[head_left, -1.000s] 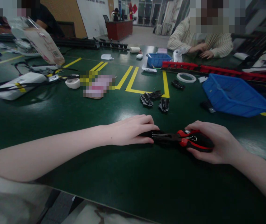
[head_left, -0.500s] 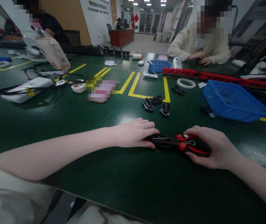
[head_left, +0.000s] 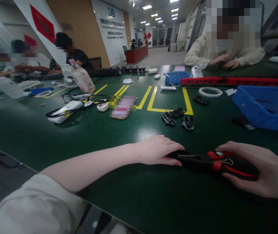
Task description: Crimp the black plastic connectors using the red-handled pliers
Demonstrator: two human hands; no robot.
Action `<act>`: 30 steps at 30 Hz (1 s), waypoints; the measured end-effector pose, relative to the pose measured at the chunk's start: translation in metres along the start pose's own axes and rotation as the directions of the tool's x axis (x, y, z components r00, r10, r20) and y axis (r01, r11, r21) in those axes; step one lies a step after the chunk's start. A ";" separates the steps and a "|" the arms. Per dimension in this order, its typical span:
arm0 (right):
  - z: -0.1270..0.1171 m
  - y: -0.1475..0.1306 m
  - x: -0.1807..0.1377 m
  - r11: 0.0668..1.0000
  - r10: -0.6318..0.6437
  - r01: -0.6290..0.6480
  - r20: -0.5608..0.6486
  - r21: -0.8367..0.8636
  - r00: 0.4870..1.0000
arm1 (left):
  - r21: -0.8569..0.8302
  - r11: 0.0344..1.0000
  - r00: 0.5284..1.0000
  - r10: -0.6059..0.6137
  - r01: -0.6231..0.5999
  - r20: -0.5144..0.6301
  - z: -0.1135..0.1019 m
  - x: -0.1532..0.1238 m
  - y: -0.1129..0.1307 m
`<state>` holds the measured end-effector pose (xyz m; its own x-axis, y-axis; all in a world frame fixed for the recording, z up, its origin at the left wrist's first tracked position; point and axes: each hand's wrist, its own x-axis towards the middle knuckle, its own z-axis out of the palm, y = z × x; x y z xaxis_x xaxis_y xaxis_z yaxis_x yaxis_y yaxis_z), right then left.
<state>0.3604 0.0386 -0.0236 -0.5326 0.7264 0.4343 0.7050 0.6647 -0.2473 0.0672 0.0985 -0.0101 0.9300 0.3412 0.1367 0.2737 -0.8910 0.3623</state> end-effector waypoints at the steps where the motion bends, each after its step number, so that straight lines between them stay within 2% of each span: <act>1: 0.000 0.000 -0.001 1.000 -0.003 0.003 0.003 -0.012 1.000 | 0.001 1.000 1.000 -0.002 0.002 -0.008 0.000 0.000 0.000; 12: 0.004 0.004 -0.009 0.992 -0.056 0.057 0.014 -0.109 0.998 | 0.020 1.000 0.999 0.019 -0.019 -0.047 0.005 -0.001 -0.003; 19: -0.002 0.007 -0.004 0.962 -0.173 0.177 0.037 -0.209 0.984 | 0.027 1.000 1.000 0.002 -0.002 -0.021 0.002 -0.002 -0.002; 25: -0.016 0.009 0.005 0.908 -0.295 0.321 0.136 -0.268 0.946 | 0.019 1.000 1.000 0.006 -0.005 -0.023 -0.001 -0.003 0.000; 30: -0.013 0.004 0.007 0.918 -0.288 0.307 0.109 -0.253 0.951 | 0.028 1.000 1.000 -0.008 0.009 -0.013 -0.002 -0.002 0.001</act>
<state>0.3657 0.0439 -0.0102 -0.7609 0.5186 0.3900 0.6017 0.7889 0.1251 0.0652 0.0973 -0.0082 0.9244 0.3524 0.1458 0.2884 -0.8962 0.3371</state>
